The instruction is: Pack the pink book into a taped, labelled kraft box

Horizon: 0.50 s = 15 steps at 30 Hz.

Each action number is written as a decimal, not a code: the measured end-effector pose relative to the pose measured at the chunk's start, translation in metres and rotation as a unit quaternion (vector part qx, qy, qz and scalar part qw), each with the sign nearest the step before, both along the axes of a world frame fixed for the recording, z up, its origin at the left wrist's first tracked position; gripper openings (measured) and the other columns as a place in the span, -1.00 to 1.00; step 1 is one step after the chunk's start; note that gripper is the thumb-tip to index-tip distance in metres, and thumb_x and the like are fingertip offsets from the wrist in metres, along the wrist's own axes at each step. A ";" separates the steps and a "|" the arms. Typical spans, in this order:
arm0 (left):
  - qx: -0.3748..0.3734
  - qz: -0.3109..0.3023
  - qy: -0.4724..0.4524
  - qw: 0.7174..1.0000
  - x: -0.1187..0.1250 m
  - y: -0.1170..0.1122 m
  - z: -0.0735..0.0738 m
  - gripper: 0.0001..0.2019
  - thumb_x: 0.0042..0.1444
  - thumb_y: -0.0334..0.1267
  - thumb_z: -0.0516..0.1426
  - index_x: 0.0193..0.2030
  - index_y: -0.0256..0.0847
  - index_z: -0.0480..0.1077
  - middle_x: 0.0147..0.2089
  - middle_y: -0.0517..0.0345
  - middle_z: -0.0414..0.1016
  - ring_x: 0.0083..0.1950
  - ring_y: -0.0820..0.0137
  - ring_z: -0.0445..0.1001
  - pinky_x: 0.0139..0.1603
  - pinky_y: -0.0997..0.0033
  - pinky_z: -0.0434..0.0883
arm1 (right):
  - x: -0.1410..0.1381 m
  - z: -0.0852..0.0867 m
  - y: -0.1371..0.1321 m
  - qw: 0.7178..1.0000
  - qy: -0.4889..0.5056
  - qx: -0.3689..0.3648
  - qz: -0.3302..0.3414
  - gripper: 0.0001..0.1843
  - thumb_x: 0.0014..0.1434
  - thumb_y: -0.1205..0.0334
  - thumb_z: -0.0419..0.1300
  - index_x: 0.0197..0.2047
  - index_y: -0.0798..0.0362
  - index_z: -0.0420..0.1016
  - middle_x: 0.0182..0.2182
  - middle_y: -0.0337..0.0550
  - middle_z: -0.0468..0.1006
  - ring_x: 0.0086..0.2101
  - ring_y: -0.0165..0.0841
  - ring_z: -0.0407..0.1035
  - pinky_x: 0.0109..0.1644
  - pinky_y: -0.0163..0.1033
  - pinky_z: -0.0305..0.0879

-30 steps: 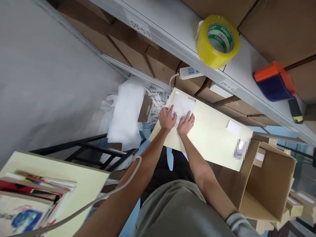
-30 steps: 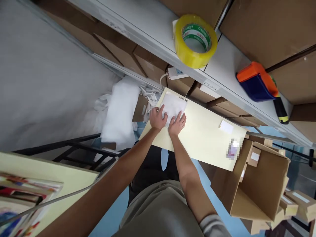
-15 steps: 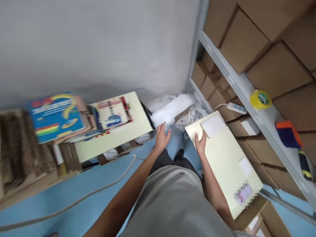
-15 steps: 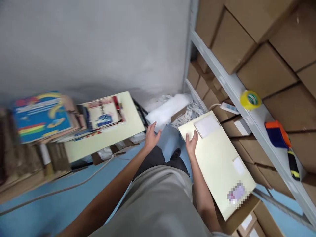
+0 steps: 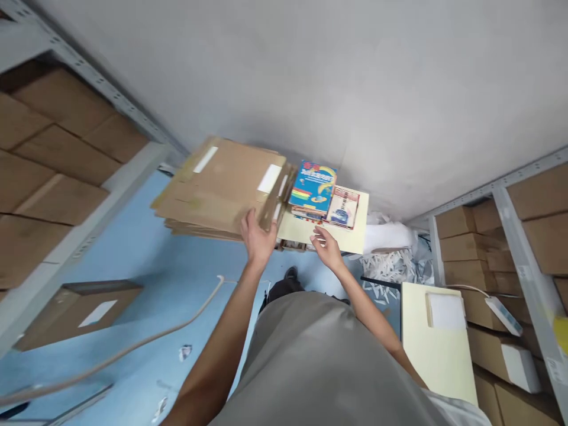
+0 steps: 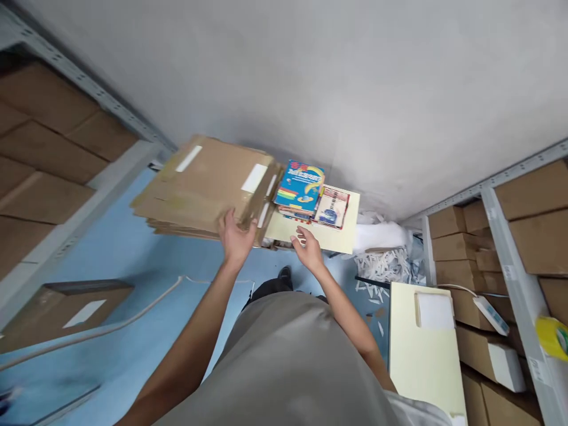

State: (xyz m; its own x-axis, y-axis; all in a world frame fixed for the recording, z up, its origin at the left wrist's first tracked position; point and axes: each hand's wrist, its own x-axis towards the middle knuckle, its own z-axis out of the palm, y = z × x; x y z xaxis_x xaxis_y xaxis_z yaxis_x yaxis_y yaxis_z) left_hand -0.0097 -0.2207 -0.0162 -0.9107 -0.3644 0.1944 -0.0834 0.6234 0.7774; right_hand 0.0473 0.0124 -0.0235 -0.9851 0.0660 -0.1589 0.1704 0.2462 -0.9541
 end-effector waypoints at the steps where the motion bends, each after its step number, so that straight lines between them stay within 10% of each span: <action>1: -0.014 0.004 -0.016 1.000 -0.009 -0.026 0.000 -0.25 0.26 -0.09 0.33 0.53 -0.30 0.34 0.51 -0.46 0.41 0.64 -0.28 0.31 0.70 -0.36 0.23 | -0.015 0.001 -0.025 1.000 -0.007 -0.008 0.020 -0.44 0.46 -0.15 0.36 0.37 -0.04 0.61 0.28 0.10 0.74 0.16 -0.11 0.71 0.27 0.00 0.66; 4: -0.054 -0.029 -0.073 0.995 -0.031 -0.078 -0.002 -0.14 0.14 -0.08 0.44 0.53 -0.31 0.34 0.56 -0.55 0.36 0.65 -0.37 0.29 0.69 -0.43 0.23 | -0.054 0.002 -0.091 0.998 -0.032 -0.016 0.055 -0.56 0.47 -0.04 0.37 0.29 -0.02 0.66 0.19 0.03 0.80 0.11 -0.16 0.73 0.25 -0.06 0.64; 8: -0.101 -0.088 -0.130 0.982 -0.038 -0.091 -0.007 0.03 0.09 -0.13 0.46 0.63 -0.45 0.22 0.68 -0.68 0.17 0.75 -0.48 0.09 0.73 -0.45 0.13 | -0.093 0.001 -0.154 0.995 -0.077 0.021 0.062 -0.69 0.47 0.10 0.36 0.18 0.05 0.69 0.05 0.02 0.84 0.08 -0.14 0.73 0.31 -0.06 0.60; 15: -0.064 -0.146 -0.097 0.982 -0.027 -0.106 -0.005 -0.25 0.16 -0.28 0.31 0.52 -0.35 0.43 0.61 -0.43 0.41 0.74 -0.31 0.22 0.74 -0.36 0.19 | -0.109 -0.009 -0.184 0.991 -0.091 0.087 0.041 -0.59 0.49 0.04 0.33 0.28 0.04 0.65 0.09 0.04 0.81 0.07 -0.13 0.72 0.28 -0.05 0.61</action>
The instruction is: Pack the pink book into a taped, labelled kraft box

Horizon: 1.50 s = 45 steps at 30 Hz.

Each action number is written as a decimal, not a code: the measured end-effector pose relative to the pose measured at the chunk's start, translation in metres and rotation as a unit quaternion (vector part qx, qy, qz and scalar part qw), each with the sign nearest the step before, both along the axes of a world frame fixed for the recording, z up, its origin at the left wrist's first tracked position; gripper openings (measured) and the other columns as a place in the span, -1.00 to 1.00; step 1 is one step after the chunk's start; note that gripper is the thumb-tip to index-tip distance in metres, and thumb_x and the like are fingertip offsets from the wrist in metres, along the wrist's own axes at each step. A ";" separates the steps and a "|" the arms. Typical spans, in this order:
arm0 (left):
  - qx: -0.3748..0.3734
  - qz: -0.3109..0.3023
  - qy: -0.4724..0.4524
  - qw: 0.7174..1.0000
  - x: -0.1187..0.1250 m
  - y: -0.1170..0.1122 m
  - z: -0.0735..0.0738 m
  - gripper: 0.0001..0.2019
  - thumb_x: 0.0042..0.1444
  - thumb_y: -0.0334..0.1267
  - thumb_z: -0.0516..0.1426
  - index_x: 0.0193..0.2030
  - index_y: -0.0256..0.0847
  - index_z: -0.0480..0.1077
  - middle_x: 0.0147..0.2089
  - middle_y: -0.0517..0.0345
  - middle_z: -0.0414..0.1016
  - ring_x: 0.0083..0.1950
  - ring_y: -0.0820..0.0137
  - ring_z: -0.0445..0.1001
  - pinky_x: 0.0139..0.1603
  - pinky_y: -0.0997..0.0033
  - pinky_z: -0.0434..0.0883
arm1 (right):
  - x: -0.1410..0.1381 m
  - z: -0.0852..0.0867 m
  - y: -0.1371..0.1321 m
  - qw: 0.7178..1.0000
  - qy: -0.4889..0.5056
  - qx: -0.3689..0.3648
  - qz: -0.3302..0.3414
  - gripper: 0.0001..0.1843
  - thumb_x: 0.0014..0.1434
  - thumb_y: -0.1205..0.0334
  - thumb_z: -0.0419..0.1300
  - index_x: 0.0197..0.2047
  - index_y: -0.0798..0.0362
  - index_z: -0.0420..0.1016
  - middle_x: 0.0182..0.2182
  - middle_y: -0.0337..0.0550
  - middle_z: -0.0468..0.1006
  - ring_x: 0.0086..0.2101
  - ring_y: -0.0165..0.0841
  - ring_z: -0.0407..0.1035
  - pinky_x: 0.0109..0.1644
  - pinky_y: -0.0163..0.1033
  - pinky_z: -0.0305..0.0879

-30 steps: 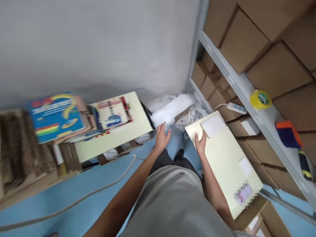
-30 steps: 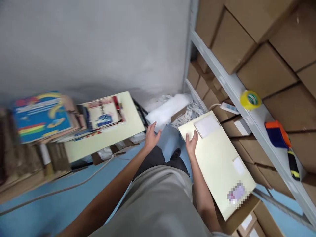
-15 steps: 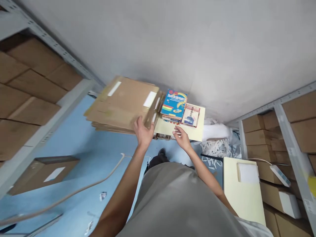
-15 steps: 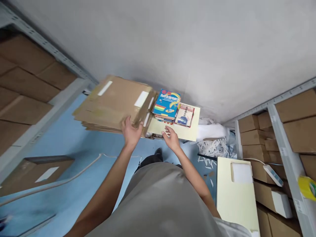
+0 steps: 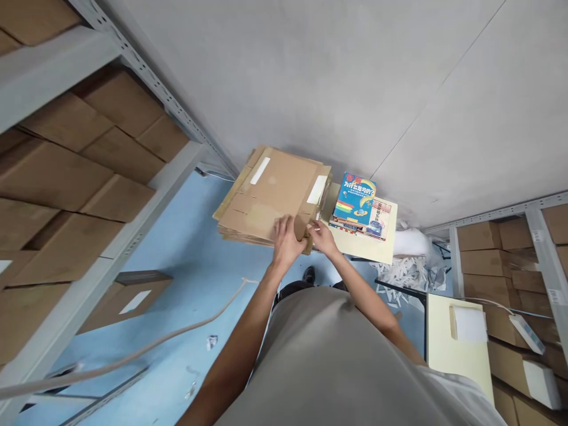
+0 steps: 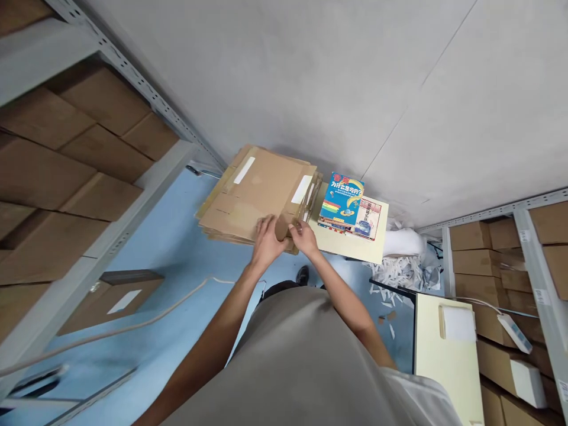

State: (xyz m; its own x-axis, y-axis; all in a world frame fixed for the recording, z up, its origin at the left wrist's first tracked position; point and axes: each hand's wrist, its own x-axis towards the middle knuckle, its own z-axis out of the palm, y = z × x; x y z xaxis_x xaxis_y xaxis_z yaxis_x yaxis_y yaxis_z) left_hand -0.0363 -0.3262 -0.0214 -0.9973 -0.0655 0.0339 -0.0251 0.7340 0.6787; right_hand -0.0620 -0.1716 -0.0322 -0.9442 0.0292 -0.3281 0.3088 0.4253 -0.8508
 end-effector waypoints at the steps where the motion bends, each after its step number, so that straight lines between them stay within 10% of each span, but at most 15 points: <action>1: 0.018 -0.006 0.003 1.000 0.001 -0.008 0.002 -0.33 0.18 -0.29 0.28 0.46 -0.30 0.51 0.53 -0.36 0.52 0.68 -0.23 0.35 0.70 -0.29 0.29 | 0.001 -0.001 0.001 1.000 0.001 -0.001 -0.004 -0.58 0.52 0.02 0.30 0.30 0.04 0.65 0.12 0.04 0.80 0.07 -0.14 0.72 0.28 -0.05 0.61; 10: 0.127 0.205 0.049 0.969 -0.007 -0.070 0.041 -0.57 0.37 -0.03 0.22 0.19 -0.26 0.69 0.05 -0.20 0.81 0.10 0.01 0.79 0.24 0.05 0.66 | 0.000 0.004 -0.007 1.000 0.008 0.016 0.006 -0.56 0.47 0.07 0.37 0.30 0.08 0.67 0.12 0.12 0.81 0.00 -0.12 0.76 0.22 -0.04 0.65; 17: 0.150 0.211 0.191 0.947 -0.020 -0.094 0.127 -0.64 0.37 0.01 0.21 -0.05 -0.26 0.66 -0.13 -0.02 0.73 -0.07 0.18 0.69 0.10 0.21 0.64 | -0.009 0.023 -0.011 0.999 0.035 -0.022 0.008 -0.58 0.47 0.08 0.36 0.27 0.12 0.68 0.13 0.14 0.81 0.05 -0.12 0.74 0.28 -0.03 0.63; 21: 0.195 0.152 0.242 0.938 -0.023 -0.081 0.168 -0.59 0.36 0.14 0.27 -0.08 -0.22 0.66 -0.20 0.10 0.66 -0.16 0.27 0.63 -0.02 0.31 0.61 | -0.018 0.055 0.031 0.987 0.131 -0.072 -0.063 -0.44 0.46 -0.19 0.35 0.25 0.08 0.69 0.18 0.13 0.79 0.15 -0.10 0.69 0.34 -0.01 0.61; 26: 0.254 -0.032 0.179 0.950 -0.029 -0.002 0.177 -0.46 0.38 0.29 0.28 -0.04 -0.22 0.69 -0.25 0.15 0.63 -0.23 0.32 0.58 -0.15 0.39 0.58 | 0.022 0.099 0.151 0.938 0.243 -0.043 -0.243 -0.21 0.43 -0.42 0.29 0.45 -0.02 0.56 0.27 0.15 0.72 0.18 -0.08 0.66 0.29 0.08 0.65; 32: 0.290 -0.307 0.053 0.905 -0.014 0.128 0.150 -0.38 0.40 0.37 0.23 0.05 -0.22 0.71 -0.11 0.03 0.76 -0.08 0.20 0.71 0.00 0.33 0.66 | 0.193 0.114 0.279 0.826 0.266 0.094 -0.487 0.01 0.40 -0.44 0.31 0.69 -0.09 0.25 0.39 0.23 0.60 0.14 -0.10 0.66 0.24 0.09 0.66; 38: 0.257 -0.542 -0.041 0.799 0.038 0.254 0.125 -0.44 0.47 0.27 0.16 0.09 -0.20 0.70 0.00 -0.02 0.80 0.04 0.15 0.74 0.14 0.27 0.66 | 0.395 0.111 0.304 0.697 0.193 0.160 -0.672 0.06 0.36 -0.41 0.34 0.73 -0.13 0.21 0.50 0.29 0.48 0.09 -0.10 0.71 0.21 0.09 0.68; 45: 0.181 -0.732 -0.102 0.648 0.151 0.401 0.102 -0.56 0.50 0.07 0.12 0.18 -0.12 0.72 0.18 -0.04 0.80 0.19 0.08 0.76 0.28 0.19 0.66 | 0.563 0.092 0.338 0.568 0.170 0.133 -0.794 0.18 0.26 -0.39 0.41 0.76 -0.14 0.13 0.63 0.34 0.28 -0.02 -0.15 0.76 0.24 0.08 0.69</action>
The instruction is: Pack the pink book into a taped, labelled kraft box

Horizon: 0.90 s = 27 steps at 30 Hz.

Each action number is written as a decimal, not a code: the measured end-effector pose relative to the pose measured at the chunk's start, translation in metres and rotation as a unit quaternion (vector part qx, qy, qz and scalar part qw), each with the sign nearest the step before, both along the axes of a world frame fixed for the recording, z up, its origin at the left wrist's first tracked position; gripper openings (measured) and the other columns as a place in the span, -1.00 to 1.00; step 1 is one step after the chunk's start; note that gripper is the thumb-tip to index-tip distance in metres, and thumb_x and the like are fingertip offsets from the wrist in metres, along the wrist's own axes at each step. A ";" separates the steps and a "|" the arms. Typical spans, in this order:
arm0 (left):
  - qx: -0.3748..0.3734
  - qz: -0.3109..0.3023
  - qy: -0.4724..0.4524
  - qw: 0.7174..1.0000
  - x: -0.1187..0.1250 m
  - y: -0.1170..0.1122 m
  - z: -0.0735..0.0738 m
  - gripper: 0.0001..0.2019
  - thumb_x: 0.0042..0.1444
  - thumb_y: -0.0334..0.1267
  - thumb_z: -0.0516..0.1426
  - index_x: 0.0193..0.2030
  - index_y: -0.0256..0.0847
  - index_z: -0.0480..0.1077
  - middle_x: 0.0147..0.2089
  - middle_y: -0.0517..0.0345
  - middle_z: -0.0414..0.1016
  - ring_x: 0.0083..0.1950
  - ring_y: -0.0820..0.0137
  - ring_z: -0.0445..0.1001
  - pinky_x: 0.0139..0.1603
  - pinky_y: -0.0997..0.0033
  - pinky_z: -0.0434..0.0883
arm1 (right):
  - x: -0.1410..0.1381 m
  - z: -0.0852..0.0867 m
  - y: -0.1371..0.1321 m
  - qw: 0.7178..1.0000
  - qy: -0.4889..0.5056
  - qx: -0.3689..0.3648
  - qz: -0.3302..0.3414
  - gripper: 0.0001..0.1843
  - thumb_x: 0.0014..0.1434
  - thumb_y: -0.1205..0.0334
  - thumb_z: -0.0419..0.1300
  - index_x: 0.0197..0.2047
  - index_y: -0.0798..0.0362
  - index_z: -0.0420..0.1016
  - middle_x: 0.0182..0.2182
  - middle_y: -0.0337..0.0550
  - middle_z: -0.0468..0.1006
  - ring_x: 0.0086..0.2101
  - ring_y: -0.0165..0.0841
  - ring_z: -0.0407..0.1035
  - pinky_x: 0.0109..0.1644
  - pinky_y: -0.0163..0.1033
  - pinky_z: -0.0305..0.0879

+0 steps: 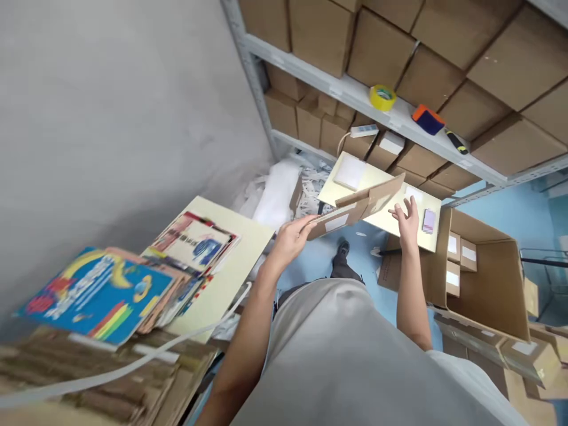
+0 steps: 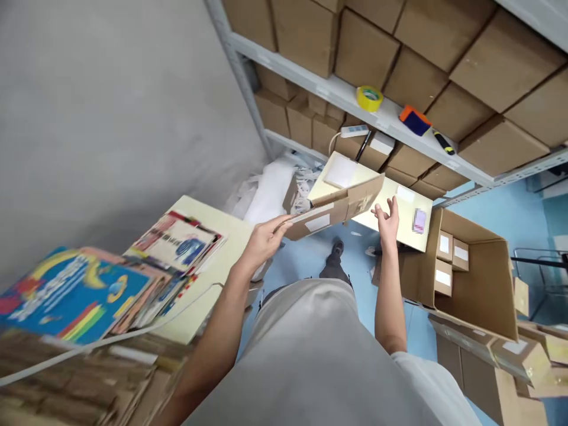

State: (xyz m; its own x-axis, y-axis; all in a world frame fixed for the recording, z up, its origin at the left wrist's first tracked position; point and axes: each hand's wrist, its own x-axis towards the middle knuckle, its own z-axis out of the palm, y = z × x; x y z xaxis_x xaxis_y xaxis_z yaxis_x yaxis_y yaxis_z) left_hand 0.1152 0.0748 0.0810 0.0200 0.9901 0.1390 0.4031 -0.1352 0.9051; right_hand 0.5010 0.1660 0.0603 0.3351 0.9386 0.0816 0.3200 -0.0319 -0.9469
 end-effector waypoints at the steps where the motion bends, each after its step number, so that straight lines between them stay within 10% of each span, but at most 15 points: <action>1: 0.000 -0.029 0.005 1.000 0.019 0.020 -0.003 -0.57 0.51 0.05 0.11 0.20 -0.10 0.72 0.20 -0.03 0.80 0.21 0.08 0.76 0.29 0.17 0.67 | 0.021 -0.004 0.010 1.000 0.006 -0.006 -0.008 0.19 0.25 -0.41 0.41 0.75 -0.13 0.15 0.62 0.34 0.31 -0.02 -0.15 0.76 0.22 0.08 0.70; 7: 0.013 -0.136 0.055 0.989 0.124 0.147 -0.022 -0.61 0.53 -0.01 0.11 0.21 -0.07 0.72 0.21 -0.01 0.79 0.24 0.10 0.74 0.35 0.15 0.64 | 0.134 -0.028 0.065 0.998 -0.025 -0.042 -0.051 0.03 0.17 -0.40 0.48 0.52 0.01 0.48 0.45 0.33 0.53 0.09 -0.08 0.67 0.28 0.16 0.65; 14: 0.015 -0.040 0.093 0.995 0.198 0.256 -0.049 -0.64 0.51 -0.04 0.20 0.22 -0.14 0.71 0.19 -0.10 0.71 0.25 0.08 0.69 0.41 0.13 0.58 | 0.194 -0.058 0.079 0.992 -0.014 -0.100 -0.075 0.04 0.11 -0.54 0.48 0.42 -0.02 0.49 0.30 0.24 0.62 0.20 -0.03 0.62 0.33 0.21 0.64; 27: -0.102 -0.033 0.035 0.994 0.232 0.291 -0.089 -0.40 0.37 0.11 0.30 0.42 -0.17 0.50 0.46 -0.23 0.57 0.44 0.04 0.61 0.37 0.05 0.64 | 0.187 -0.070 0.075 0.984 0.038 -0.158 -0.077 0.06 0.29 -0.66 0.24 0.48 0.03 0.46 0.42 0.32 0.56 0.31 0.04 0.54 0.40 0.23 0.58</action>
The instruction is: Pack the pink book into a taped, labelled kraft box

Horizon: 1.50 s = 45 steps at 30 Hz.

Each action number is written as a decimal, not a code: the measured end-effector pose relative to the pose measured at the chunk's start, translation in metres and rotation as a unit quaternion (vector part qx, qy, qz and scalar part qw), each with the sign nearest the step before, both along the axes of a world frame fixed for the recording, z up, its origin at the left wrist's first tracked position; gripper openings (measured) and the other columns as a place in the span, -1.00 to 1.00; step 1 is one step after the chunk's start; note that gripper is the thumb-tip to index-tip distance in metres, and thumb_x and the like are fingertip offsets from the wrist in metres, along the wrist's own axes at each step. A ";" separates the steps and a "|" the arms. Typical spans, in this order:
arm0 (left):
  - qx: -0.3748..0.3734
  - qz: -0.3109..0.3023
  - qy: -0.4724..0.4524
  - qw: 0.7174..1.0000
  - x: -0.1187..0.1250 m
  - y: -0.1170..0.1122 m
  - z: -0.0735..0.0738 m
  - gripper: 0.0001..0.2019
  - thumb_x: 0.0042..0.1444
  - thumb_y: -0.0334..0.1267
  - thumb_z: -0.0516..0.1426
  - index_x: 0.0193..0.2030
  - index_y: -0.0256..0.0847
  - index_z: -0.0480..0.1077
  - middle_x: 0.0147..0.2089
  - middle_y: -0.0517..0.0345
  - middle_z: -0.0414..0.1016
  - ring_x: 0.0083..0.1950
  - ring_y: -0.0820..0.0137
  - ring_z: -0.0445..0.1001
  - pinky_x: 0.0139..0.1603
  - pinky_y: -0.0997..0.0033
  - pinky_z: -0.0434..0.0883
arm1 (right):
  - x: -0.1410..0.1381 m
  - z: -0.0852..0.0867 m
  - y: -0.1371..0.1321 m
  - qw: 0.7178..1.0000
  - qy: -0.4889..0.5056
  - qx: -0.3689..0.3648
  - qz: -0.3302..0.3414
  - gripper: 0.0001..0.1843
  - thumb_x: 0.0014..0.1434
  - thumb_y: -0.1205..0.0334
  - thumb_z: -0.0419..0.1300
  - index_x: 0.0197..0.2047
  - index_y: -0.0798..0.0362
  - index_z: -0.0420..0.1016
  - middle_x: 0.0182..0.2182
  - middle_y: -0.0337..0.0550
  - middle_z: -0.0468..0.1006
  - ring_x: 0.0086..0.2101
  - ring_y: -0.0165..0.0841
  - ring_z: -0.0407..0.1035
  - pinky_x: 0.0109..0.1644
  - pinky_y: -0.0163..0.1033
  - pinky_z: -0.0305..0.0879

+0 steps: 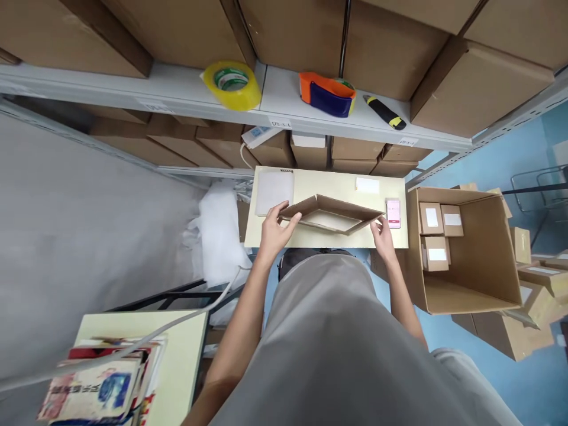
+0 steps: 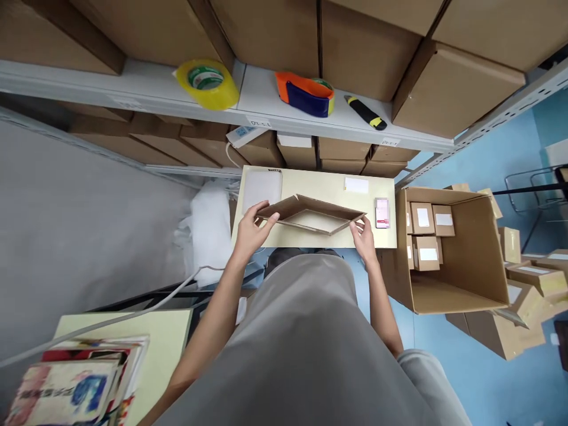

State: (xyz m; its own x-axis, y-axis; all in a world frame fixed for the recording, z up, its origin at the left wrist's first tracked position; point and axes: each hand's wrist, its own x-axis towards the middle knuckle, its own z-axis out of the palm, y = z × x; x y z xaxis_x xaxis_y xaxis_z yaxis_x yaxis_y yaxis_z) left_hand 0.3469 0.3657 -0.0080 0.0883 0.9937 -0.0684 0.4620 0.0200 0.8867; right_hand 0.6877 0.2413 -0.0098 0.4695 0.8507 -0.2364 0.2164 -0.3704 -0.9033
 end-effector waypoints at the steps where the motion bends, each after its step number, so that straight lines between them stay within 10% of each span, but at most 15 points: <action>1: -0.007 0.004 0.000 1.000 0.003 -0.002 0.001 -0.42 0.35 0.07 0.30 0.40 -0.17 0.51 0.44 -0.22 0.59 0.42 0.04 0.63 0.34 0.06 0.66 | -0.003 0.000 0.002 1.000 0.005 -0.004 0.006 0.06 0.31 -0.66 0.22 0.49 0.03 0.46 0.43 0.32 0.55 0.31 0.05 0.54 0.41 0.25 0.58; 9: -0.058 0.062 0.006 0.996 0.017 -0.011 0.008 -0.73 0.29 -0.07 0.25 0.03 -0.15 0.54 0.06 -0.09 0.75 0.08 0.11 0.77 0.04 0.15 0.74 | -0.032 -0.002 0.026 0.999 0.050 0.012 0.017 0.02 0.22 -0.38 0.46 0.53 0.04 0.41 0.56 0.30 0.41 0.49 0.05 0.41 0.59 0.22 0.42; 17: -0.007 0.063 0.053 0.997 0.015 -0.022 0.024 -0.78 0.35 -0.06 0.25 -0.04 -0.13 0.57 0.04 0.01 0.75 -0.06 0.21 0.79 -0.09 0.27 0.72 | -0.020 0.030 0.030 0.990 -0.130 0.041 0.029 -0.55 0.48 -0.09 0.17 0.09 0.03 0.73 0.09 0.16 0.72 0.05 -0.07 0.64 0.13 0.06 0.73; 25: 0.024 -0.085 0.080 0.993 0.023 -0.029 0.029 -0.70 0.48 -0.10 0.20 0.21 -0.10 0.62 0.24 -0.06 0.70 0.18 0.15 0.74 0.23 0.16 0.71 | -0.038 0.033 0.022 0.973 -0.198 0.034 0.113 -0.40 0.56 -0.32 0.19 0.27 -0.02 0.70 0.17 0.18 0.69 0.16 0.02 0.63 0.36 0.26 0.65; 30: 0.016 -0.214 0.098 0.972 0.017 -0.030 0.019 -0.50 0.48 0.14 0.28 0.39 -0.08 0.56 0.39 -0.10 0.66 0.46 -0.03 0.58 0.54 -0.07 0.52 | -0.028 0.029 0.014 0.954 -0.166 -0.003 0.251 -0.12 0.31 -0.52 0.42 0.44 -0.08 0.63 0.54 0.12 0.48 0.62 0.19 0.19 0.69 0.41 0.23; 36: 0.021 -0.144 0.129 0.981 0.023 -0.006 -0.002 -0.12 0.47 0.18 0.29 0.74 -0.19 0.14 0.52 -0.35 0.45 0.51 -0.17 0.53 0.49 -0.13 0.54 | -0.009 0.013 0.024 0.969 -0.169 0.010 0.181 -0.34 0.49 -0.38 0.29 0.35 -0.06 0.66 0.26 0.18 0.69 0.36 0.14 0.50 0.53 0.39 0.43; 41: 0.093 -0.118 0.113 0.982 0.032 0.030 -0.015 0.10 0.40 -0.01 0.39 0.83 -0.18 -0.17 0.76 -0.52 -0.07 0.67 -0.29 0.31 0.55 -0.21 0.48 | -0.001 -0.004 0.043 0.974 -0.217 -0.003 0.061 0.02 0.39 -0.23 0.39 0.71 0.00 0.18 0.30 0.29 0.54 0.27 0.18 0.47 0.35 0.42 0.54; 45: 0.138 -0.169 0.099 0.971 0.030 0.040 -0.014 0.00 0.36 -0.23 0.40 0.80 -0.07 -0.02 0.71 -0.32 0.16 0.69 -0.19 0.27 0.68 -0.23 0.35 | -0.001 -0.002 0.048 0.973 -0.199 0.033 0.111 0.09 0.43 -0.12 0.34 0.81 -0.19 -0.12 0.49 0.22 0.35 0.34 0.11 0.43 0.40 0.36 0.53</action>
State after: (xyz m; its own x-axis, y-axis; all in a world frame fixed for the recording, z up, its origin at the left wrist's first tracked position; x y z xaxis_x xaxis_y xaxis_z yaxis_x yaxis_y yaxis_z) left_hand 0.3766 0.4054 -0.0219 0.4245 0.8934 0.1469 0.5632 -0.3876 0.7298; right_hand 0.6869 0.2889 -0.0121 0.3164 0.9485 -0.0148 0.6213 -0.2190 -0.7523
